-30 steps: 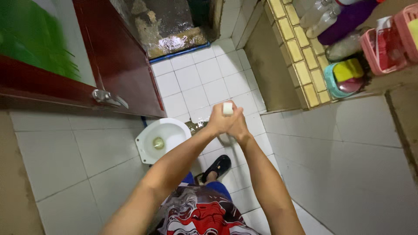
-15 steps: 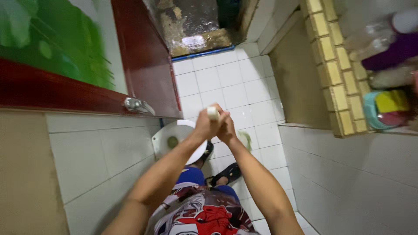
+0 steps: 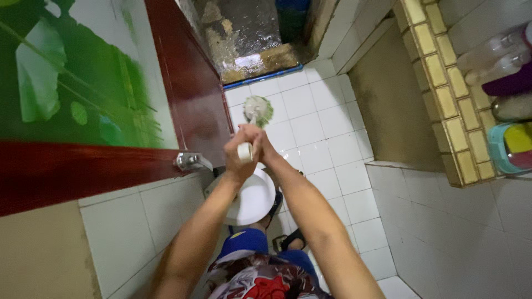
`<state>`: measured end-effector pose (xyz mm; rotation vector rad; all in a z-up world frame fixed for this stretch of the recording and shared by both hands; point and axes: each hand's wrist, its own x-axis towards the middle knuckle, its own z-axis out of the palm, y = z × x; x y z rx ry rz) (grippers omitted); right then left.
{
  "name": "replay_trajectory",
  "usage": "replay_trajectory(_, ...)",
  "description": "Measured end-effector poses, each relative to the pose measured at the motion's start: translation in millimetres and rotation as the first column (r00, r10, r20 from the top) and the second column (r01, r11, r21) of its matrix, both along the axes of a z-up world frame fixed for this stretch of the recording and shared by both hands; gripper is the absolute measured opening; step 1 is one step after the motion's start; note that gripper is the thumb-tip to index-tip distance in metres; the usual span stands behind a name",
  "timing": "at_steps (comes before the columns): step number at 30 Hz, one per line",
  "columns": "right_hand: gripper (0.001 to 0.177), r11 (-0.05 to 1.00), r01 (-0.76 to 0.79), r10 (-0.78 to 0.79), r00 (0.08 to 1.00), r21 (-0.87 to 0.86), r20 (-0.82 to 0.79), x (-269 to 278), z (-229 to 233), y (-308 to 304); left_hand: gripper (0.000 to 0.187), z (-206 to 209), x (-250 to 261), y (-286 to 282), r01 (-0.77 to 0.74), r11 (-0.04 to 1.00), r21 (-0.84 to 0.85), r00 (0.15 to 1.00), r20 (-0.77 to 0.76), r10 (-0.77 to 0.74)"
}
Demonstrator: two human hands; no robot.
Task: The person assembles a mop handle, mops the tiled bathroom floor, and rinses and spins the mop head in a bucket.
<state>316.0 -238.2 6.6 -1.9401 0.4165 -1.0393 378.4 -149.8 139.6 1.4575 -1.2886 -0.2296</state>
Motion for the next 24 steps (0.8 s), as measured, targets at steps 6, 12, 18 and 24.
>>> replay_trajectory(6, 0.024, 0.973, -0.077, 0.016, 0.963, -0.217, -0.269, -26, -30, 21, 0.014, -56, -24, 35, 0.06, 0.997, 0.046, 0.997, -0.06, -0.057)
replay_trajectory(12, 0.013, 0.969, -0.247, 0.234, 0.879, 0.022, -0.415, -76, 17, 46, 0.019, -79, -52, 53, -0.059, 0.997, 0.051, 0.997, -0.054, 0.062)
replay_trajectory(18, 0.032, 0.959, 0.205, -0.047, 0.794, 0.195, -0.606, -217, 43, 90, 0.011, -76, -173, 63, 0.244, 0.967, 0.076, 0.864, -0.469, -0.181)
replay_trajectory(24, 0.03, 0.858, 0.51, -0.353, 0.679, 0.067, -0.644, -364, 2, 172, 0.012, -70, -314, 104, 0.429, 0.896, 0.113, 0.802, -0.504, -0.32)
